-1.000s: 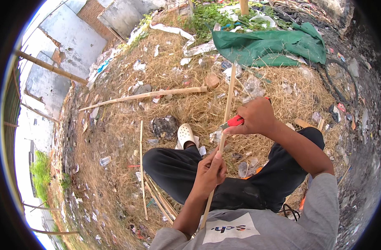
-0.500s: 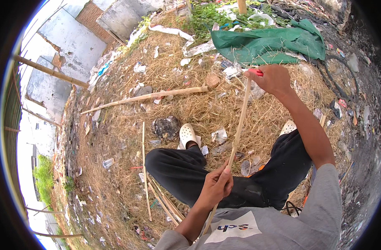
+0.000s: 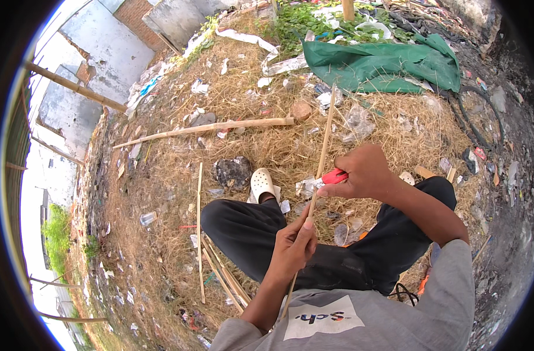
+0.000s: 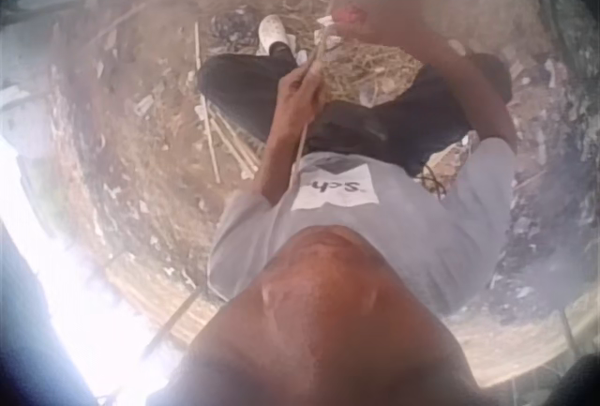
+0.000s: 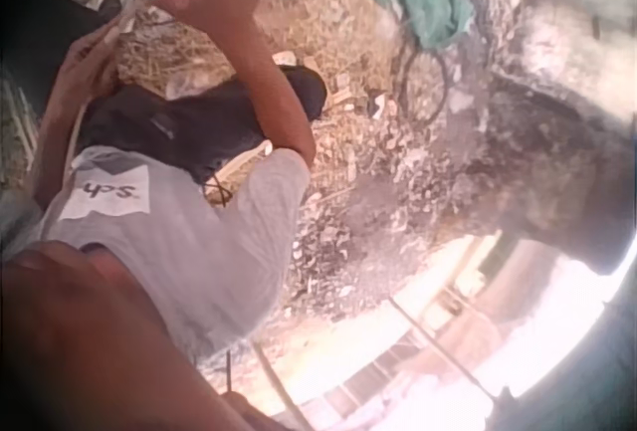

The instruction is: The person sits on the ground and uses a red utility knife to shave a long bamboo pole. They hold the pole with their left hand and scrape the surface with the knife in their right hand, creating thin strips of bamboo.

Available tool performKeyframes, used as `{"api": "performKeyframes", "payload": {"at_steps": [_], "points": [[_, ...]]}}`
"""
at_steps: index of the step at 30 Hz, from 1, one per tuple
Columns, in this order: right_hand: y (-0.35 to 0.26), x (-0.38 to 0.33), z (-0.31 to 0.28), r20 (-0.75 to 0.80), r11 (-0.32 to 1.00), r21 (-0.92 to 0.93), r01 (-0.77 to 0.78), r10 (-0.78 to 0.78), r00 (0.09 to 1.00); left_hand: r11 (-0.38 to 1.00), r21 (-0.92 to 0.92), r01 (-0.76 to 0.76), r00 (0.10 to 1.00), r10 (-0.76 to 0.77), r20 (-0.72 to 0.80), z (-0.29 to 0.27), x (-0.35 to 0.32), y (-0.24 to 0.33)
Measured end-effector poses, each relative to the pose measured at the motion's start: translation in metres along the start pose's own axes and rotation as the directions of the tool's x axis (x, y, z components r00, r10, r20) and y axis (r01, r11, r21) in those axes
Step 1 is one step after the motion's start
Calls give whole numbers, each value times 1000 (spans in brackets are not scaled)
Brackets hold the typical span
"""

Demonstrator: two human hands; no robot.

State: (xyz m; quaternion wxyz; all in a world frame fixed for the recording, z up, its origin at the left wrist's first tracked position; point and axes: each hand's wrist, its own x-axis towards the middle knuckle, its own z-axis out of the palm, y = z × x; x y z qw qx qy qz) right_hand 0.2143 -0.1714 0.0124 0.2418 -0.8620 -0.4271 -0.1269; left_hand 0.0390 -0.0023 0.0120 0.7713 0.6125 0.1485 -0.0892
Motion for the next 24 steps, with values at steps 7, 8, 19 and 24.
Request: {"api": "performKeyframes", "payload": {"at_steps": [7,8,19,24], "points": [[6,0,8,-98,995,-88,48,-56,994,1000,21,-16,1000,17,-21,7,1,2],[10,1,9,-125,995,-95,42,-53,991,1000,14,-13,1000,13,-6,6,2,0],[51,19,-2,-205,974,-212,-77,32,978,997,-71,32,994,-25,103,2,1,3],[60,28,-1,-242,972,-180,-151,105,965,999,-44,14,995,-9,102,-2,-4,-1]]}}
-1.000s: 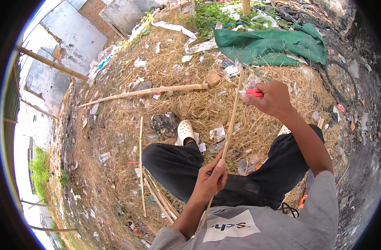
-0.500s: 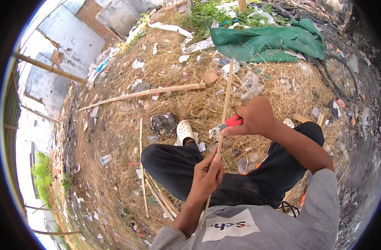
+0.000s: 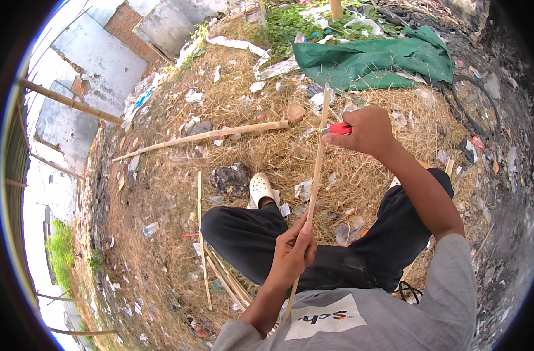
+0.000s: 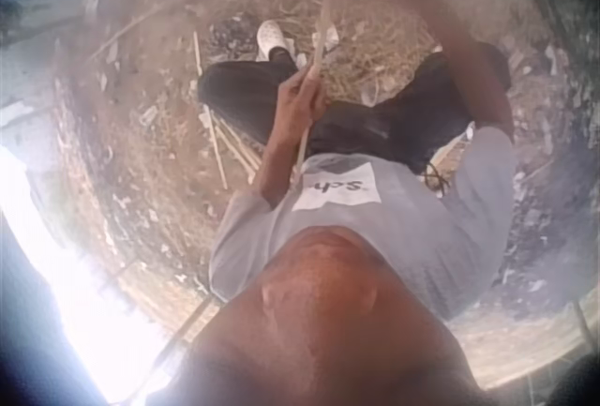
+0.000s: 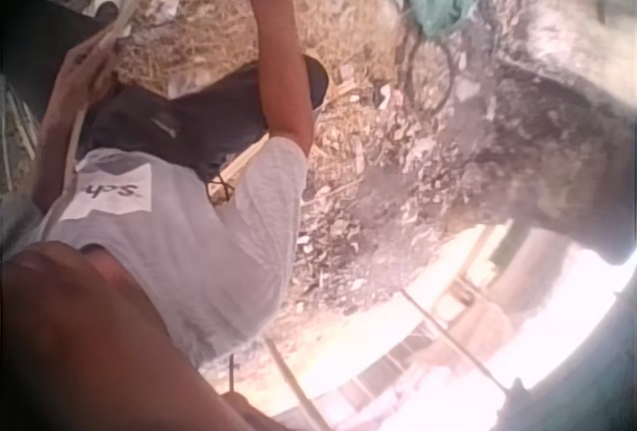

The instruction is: The person sits on the ground and uses a red utility knife to shave a long bamboo pole. They hold the pole with their left hand and scrape the surface with the knife in their right hand, creating thin strips of bamboo.

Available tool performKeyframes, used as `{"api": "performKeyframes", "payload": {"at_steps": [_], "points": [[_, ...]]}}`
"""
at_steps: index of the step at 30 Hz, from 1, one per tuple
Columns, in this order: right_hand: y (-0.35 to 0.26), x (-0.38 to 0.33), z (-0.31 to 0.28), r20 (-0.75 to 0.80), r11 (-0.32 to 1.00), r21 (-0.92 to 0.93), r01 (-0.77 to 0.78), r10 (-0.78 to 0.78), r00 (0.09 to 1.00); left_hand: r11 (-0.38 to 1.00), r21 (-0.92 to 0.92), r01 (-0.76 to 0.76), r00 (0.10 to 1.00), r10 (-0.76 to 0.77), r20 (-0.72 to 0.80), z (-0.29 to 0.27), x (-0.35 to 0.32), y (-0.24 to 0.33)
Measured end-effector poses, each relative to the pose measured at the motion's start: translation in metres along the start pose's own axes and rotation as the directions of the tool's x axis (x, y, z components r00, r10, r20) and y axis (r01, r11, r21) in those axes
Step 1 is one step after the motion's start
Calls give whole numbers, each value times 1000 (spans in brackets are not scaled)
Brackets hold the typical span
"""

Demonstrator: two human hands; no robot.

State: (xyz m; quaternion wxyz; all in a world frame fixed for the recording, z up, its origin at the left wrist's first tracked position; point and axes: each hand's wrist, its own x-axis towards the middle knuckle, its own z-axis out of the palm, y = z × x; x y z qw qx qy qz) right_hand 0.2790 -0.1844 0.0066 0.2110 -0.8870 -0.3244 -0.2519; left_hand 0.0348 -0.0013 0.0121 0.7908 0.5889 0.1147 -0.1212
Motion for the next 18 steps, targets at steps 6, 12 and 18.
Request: {"api": "performKeyframes", "payload": {"at_steps": [6,12,18], "points": [[30,17,8,-54,988,-132,-83,76,996,996,-53,78,997,-77,10,0,-6,2],[80,38,-3,-45,844,-80,-530,528,848,990,-91,108,989,-98,108,3,-24,-2],[-9,1,-13,106,965,146,-216,202,974,923,-348,162,986,-135,101,-12,-7,-9]]}}
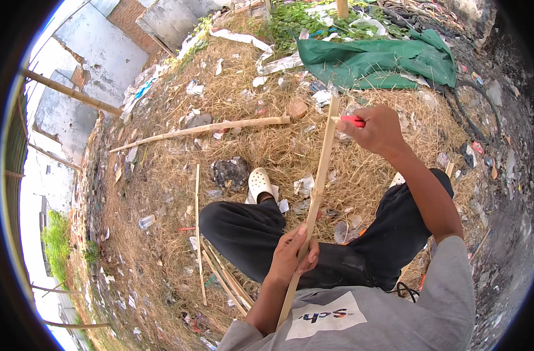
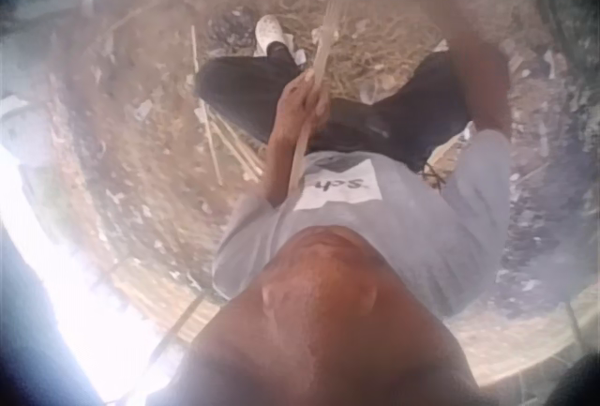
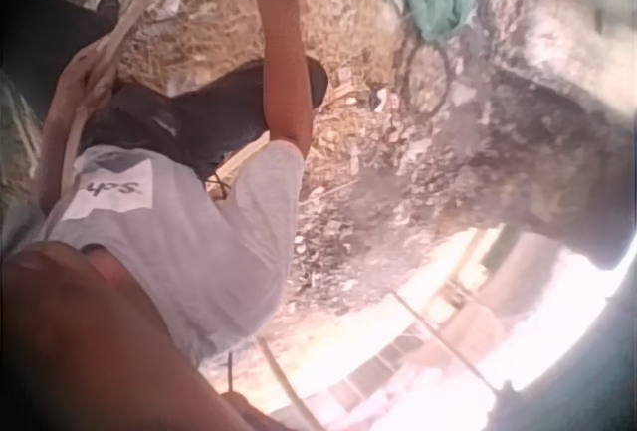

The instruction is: The person sits on the ground and uses a red utility knife to shave a long bamboo pole. They hold the pole with their left hand and scrape the surface with the knife in their right hand, creating thin strips of bamboo.

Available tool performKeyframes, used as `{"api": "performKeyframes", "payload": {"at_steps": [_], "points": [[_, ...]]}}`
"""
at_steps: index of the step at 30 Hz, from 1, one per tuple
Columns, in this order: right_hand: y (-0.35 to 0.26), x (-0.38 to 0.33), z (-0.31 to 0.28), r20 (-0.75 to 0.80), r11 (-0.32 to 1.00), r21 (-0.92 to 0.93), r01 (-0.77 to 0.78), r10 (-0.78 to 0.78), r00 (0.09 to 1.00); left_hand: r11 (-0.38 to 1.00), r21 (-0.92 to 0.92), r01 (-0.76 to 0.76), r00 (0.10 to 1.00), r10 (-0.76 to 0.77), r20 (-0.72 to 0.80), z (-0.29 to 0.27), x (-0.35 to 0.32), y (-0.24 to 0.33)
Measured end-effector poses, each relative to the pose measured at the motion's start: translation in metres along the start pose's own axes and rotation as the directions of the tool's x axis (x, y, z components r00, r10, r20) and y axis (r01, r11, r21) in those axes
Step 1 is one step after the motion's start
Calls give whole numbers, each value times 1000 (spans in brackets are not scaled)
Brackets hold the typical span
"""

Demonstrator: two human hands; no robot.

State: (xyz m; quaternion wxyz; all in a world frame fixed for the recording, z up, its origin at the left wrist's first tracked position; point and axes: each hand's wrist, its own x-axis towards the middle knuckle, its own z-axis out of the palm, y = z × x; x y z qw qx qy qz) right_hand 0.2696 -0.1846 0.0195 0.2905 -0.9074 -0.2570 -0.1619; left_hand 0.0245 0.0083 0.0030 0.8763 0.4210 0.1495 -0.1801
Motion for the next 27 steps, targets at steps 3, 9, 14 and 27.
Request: {"api": "performKeyframes", "payload": {"at_steps": [3,9,14,27], "points": [[-36,-33,9,127,965,3,262,-261,957,999,-38,-39,999,38,-29,0,6,6],[-40,-45,24,175,950,22,311,-310,934,997,-9,-80,996,79,-28,-3,10,15],[-40,-39,15,108,949,58,311,-315,943,997,-36,-71,997,70,-25,-1,12,16],[-32,-37,28,80,930,-42,364,-360,929,987,141,-78,993,89,-73,11,19,15]]}}
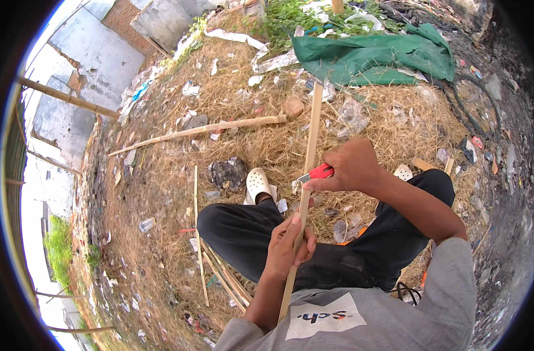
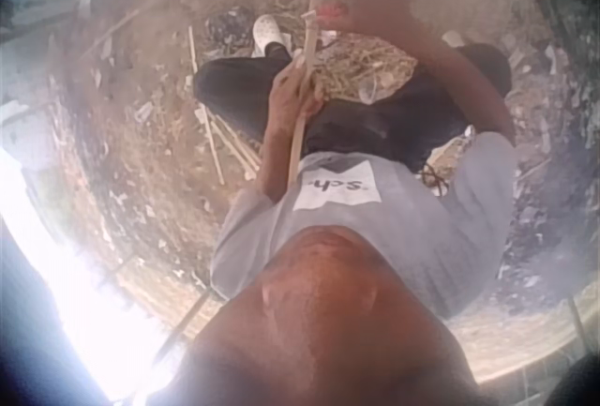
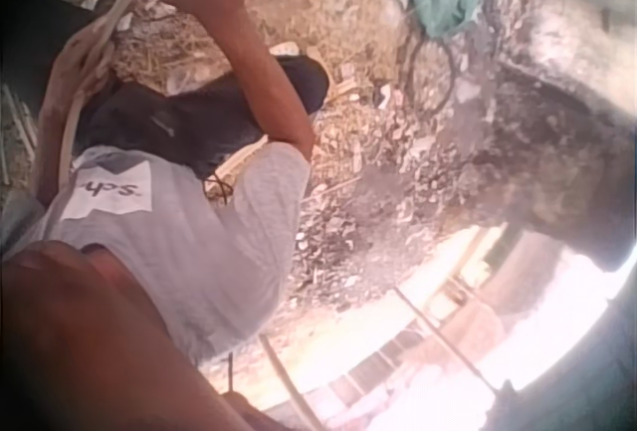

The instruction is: The person sits on the ground and uses a red utility knife to shave a long bamboo pole. They hold the pole with their left hand and scrape the surface with the knife in their right hand, creating thin strips of bamboo.

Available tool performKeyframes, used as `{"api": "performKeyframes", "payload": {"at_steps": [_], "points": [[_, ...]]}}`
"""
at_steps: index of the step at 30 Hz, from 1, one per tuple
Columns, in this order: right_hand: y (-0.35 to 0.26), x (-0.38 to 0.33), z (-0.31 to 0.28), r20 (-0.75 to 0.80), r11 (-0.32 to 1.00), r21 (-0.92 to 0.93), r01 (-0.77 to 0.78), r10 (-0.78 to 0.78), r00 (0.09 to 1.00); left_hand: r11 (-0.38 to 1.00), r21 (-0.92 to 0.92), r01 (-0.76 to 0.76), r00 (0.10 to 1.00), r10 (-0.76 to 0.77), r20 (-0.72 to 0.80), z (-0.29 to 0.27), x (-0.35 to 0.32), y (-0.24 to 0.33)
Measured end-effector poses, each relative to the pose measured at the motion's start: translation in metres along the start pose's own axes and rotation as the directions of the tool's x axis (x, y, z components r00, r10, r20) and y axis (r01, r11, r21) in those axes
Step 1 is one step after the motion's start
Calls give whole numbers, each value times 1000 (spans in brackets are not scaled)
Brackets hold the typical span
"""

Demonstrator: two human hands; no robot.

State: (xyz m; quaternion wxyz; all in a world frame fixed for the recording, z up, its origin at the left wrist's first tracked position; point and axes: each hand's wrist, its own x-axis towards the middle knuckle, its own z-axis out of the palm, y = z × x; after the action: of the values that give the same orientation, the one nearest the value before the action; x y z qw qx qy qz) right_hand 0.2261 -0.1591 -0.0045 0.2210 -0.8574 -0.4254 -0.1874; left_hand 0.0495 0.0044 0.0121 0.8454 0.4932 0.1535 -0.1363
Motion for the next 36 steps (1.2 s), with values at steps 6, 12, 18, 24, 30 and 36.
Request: {"api": "performKeyframes", "payload": {"at_steps": [6,12,18,24,30,36], "points": [[8,5,2,-70,996,-74,54,-60,996,999,-5,40,999,-40,-5,3,2,2],[14,9,4,-91,996,-57,76,-81,993,999,-25,32,998,-31,51,-3,2,0],[19,9,9,-121,994,-73,85,-94,988,1000,-7,10,998,-9,69,-5,3,-1],[27,11,14,-147,985,-96,141,-154,977,999,38,13,999,-15,51,-6,5,-2],[30,11,13,-51,986,-122,109,-116,992,998,58,38,999,-38,6,-9,5,-2],[116,44,-31,-126,828,-239,-507,491,862,971,-16,239,968,-236,89,-20,-42,-31]]}}
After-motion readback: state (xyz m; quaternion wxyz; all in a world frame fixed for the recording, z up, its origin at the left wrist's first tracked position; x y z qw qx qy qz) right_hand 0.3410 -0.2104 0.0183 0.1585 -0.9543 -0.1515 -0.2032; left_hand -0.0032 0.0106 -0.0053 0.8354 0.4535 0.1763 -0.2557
